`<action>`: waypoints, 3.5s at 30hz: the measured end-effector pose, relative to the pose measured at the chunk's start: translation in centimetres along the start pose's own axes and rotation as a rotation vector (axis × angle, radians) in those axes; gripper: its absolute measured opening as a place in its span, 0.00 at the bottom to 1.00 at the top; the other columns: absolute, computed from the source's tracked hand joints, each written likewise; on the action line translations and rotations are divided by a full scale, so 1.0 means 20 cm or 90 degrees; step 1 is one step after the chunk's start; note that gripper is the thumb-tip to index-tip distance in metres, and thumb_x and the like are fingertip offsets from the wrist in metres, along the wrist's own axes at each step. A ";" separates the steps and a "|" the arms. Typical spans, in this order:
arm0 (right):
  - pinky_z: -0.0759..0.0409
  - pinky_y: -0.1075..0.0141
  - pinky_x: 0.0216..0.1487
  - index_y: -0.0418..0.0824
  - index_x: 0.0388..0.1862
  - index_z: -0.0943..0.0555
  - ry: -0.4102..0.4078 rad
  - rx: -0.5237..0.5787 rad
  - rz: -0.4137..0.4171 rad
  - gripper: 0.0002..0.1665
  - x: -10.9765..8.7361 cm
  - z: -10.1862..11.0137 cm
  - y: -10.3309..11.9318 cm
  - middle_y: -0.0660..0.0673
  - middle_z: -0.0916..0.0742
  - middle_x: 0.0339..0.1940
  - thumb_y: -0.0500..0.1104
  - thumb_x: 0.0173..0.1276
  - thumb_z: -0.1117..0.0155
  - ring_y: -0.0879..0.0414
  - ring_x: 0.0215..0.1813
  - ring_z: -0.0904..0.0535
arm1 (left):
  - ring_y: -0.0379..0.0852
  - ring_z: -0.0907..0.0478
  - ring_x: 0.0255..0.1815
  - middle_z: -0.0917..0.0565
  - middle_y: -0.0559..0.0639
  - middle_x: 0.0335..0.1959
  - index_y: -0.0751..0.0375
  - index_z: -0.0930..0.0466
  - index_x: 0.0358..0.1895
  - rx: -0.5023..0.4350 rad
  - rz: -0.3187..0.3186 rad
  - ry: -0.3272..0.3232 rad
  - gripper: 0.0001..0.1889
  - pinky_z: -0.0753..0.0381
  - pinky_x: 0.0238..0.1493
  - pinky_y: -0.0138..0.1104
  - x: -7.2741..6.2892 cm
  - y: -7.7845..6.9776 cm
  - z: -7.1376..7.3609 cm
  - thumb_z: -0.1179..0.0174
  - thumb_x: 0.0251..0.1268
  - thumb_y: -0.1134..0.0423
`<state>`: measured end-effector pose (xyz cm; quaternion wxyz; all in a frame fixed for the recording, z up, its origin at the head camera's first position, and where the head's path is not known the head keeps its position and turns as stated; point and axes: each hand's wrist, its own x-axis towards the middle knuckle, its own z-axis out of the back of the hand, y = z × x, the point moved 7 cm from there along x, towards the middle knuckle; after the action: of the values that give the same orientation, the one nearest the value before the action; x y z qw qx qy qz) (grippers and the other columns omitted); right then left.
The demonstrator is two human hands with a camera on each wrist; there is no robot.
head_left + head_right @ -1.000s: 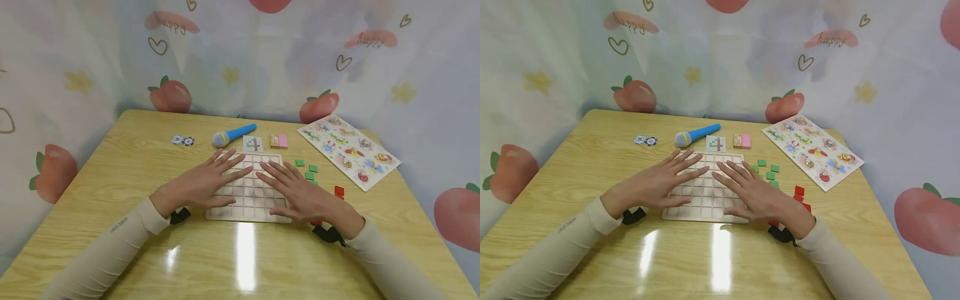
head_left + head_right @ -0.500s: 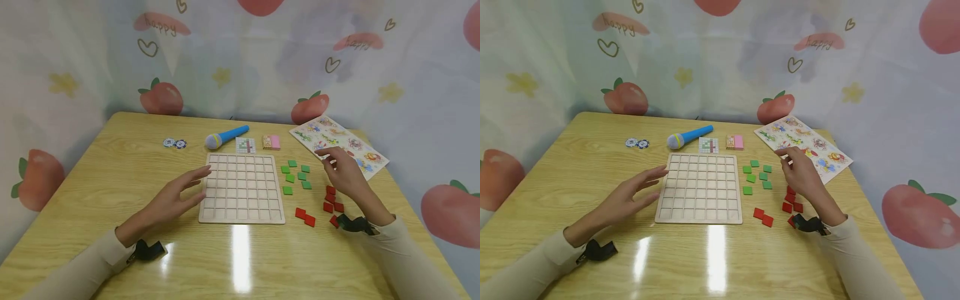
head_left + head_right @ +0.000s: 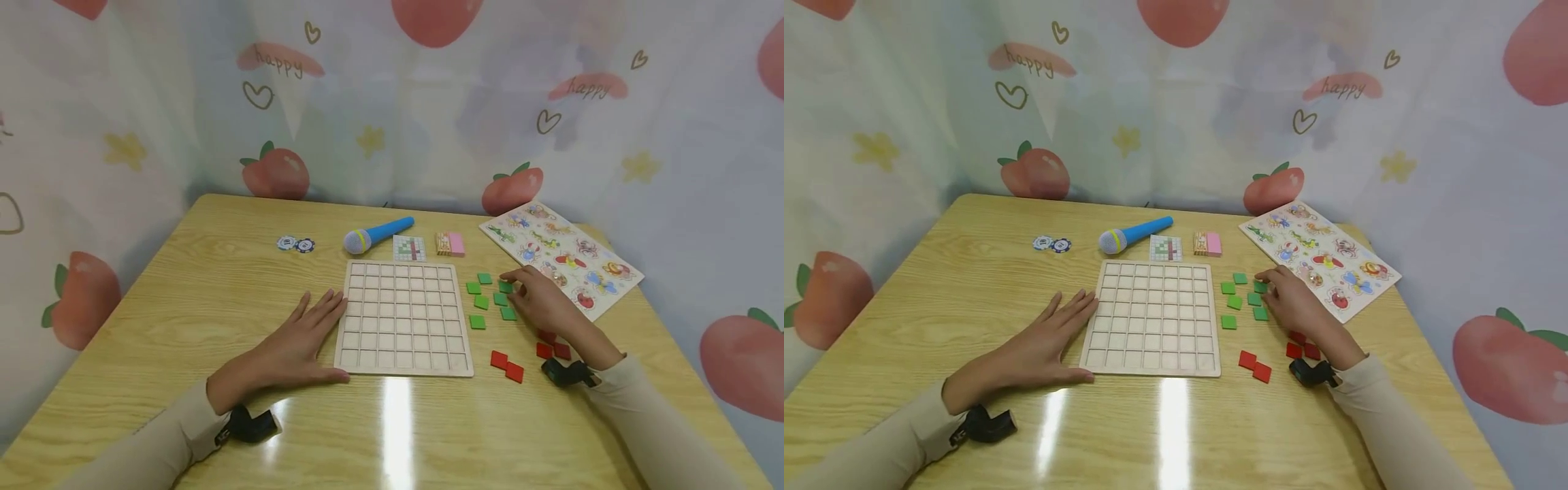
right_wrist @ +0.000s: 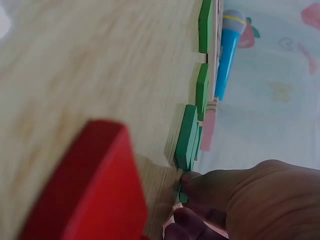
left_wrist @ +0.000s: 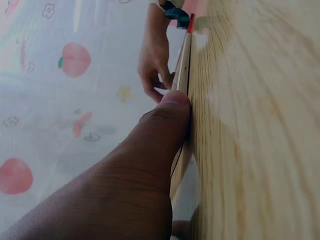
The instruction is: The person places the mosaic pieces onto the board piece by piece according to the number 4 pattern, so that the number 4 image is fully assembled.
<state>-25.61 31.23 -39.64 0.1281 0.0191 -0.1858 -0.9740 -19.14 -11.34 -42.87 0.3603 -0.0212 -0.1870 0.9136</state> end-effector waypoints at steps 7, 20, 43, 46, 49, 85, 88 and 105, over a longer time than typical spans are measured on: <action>0.16 0.47 0.52 0.33 0.66 0.20 0.007 0.005 -0.002 0.19 0.01 -0.01 -0.02 0.32 0.19 0.59 0.36 0.79 0.40 0.42 0.51 0.17 | 0.59 0.56 0.92 0.50 0.60 0.90 0.65 0.49 0.87 0.006 0.017 0.011 0.67 0.62 0.89 0.62 0.01 0.00 -0.01 0.35 0.56 0.20; 0.15 0.54 0.49 0.37 0.61 0.19 0.026 0.024 0.122 0.15 0.19 0.06 0.44 0.37 0.18 0.59 0.35 0.79 0.35 0.46 0.52 0.18 | 0.59 0.54 0.92 0.49 0.59 0.90 0.65 0.49 0.87 0.009 0.010 0.007 0.66 0.63 0.89 0.62 0.02 -0.01 0.00 0.34 0.57 0.22; 0.19 0.55 0.47 0.38 0.52 0.15 0.105 0.007 0.190 0.08 0.51 -0.19 0.71 0.40 0.15 0.49 0.36 0.77 0.33 0.50 0.42 0.21 | 0.55 0.57 0.92 0.52 0.57 0.91 0.63 0.52 0.88 0.032 0.011 0.028 0.66 0.64 0.90 0.59 0.04 -0.01 -0.01 0.36 0.59 0.21; 0.18 0.55 0.48 0.37 0.53 0.14 0.102 0.004 0.203 0.09 0.51 -0.19 0.70 0.40 0.14 0.50 0.36 0.77 0.33 0.49 0.44 0.19 | 0.56 0.56 0.92 0.51 0.58 0.90 0.64 0.51 0.87 0.030 0.008 0.024 0.66 0.64 0.90 0.60 0.04 -0.01 0.00 0.35 0.59 0.22; 0.16 0.54 0.50 0.37 0.58 0.14 0.093 0.010 0.211 0.12 0.48 -0.17 0.69 0.39 0.13 0.55 0.36 0.79 0.35 0.48 0.48 0.17 | 0.57 0.55 0.92 0.50 0.59 0.90 0.65 0.50 0.87 0.030 0.010 0.019 0.66 0.64 0.90 0.61 0.03 0.00 0.00 0.35 0.58 0.22; 0.19 0.67 0.40 0.40 0.57 0.15 -0.150 0.018 0.075 0.17 -0.28 -0.02 0.11 0.41 0.15 0.51 0.30 0.72 0.29 0.53 0.43 0.19 | 0.53 0.59 0.93 0.54 0.55 0.91 0.63 0.54 0.88 0.022 0.024 0.014 0.66 0.65 0.90 0.60 -0.02 0.02 -0.01 0.37 0.60 0.21; 0.19 0.66 0.40 0.40 0.57 0.15 -0.148 0.018 0.075 0.16 -0.28 -0.02 0.11 0.40 0.15 0.51 0.30 0.73 0.30 0.53 0.43 0.19 | 0.54 0.59 0.93 0.53 0.55 0.91 0.63 0.54 0.88 0.026 0.023 0.011 0.66 0.65 0.90 0.60 -0.02 0.02 0.00 0.37 0.60 0.21; 0.15 0.59 0.46 0.39 0.54 0.14 -0.013 0.004 0.208 0.11 0.07 -0.02 0.67 0.39 0.17 0.56 0.34 0.76 0.32 0.48 0.49 0.18 | 0.55 0.57 0.92 0.51 0.57 0.91 0.64 0.52 0.87 0.034 0.009 0.018 0.65 0.64 0.90 0.60 0.01 0.01 -0.02 0.38 0.61 0.21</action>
<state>-23.62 18.79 -35.11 0.2832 -0.0208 -0.1912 -0.9396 -19.29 -11.22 -43.39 0.3570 -0.0259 -0.1570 0.9205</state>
